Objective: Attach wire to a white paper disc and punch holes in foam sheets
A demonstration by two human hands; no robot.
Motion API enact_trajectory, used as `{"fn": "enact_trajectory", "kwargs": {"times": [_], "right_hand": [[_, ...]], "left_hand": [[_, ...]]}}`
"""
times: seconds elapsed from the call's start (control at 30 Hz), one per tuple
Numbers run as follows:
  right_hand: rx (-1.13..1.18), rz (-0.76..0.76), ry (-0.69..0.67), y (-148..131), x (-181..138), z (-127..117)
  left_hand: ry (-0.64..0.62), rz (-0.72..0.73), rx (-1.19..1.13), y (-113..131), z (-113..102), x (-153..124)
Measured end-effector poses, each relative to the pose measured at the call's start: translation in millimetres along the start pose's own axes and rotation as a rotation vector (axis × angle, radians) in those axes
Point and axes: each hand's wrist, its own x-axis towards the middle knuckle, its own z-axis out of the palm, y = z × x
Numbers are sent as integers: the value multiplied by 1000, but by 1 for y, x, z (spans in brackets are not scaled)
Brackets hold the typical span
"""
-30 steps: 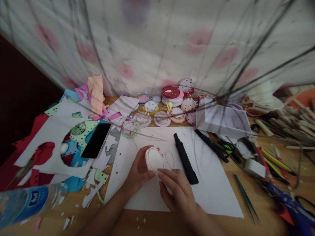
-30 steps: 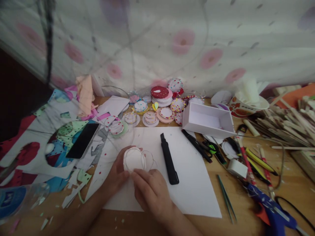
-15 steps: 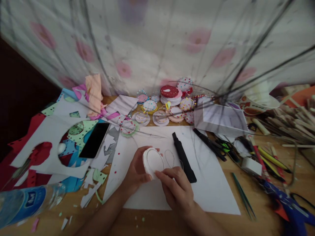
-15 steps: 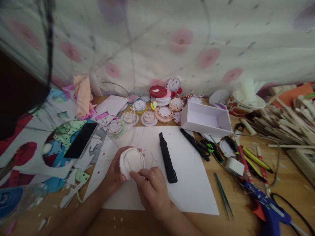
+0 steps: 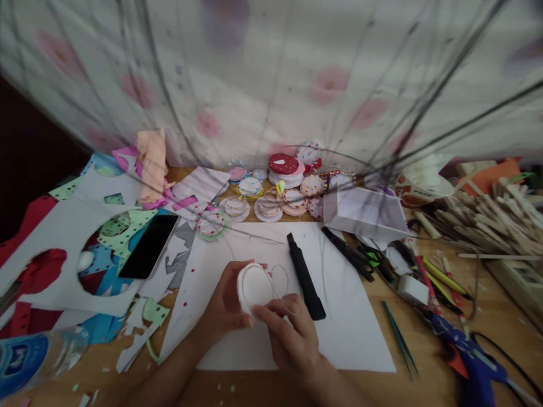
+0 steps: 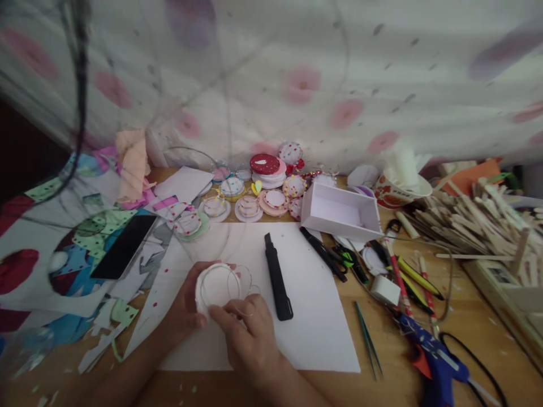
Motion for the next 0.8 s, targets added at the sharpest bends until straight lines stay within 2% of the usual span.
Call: {"fn": "enact_trajectory", "kwargs": {"times": [0.33,0.53,0.7,0.8], "right_hand": [[-81,-8,-18,0,4,1],[-53,-26,-78,-2,10,-5],[31,-85,1,-6,12,-15],[126,26,122,-5,8,-16]], "left_hand": [[42,-4,132,5,1,2],[121,-35,101,6,2,3],[166,-59,39,5,-3,2],[196,-90,8,5,-5,0]]}}
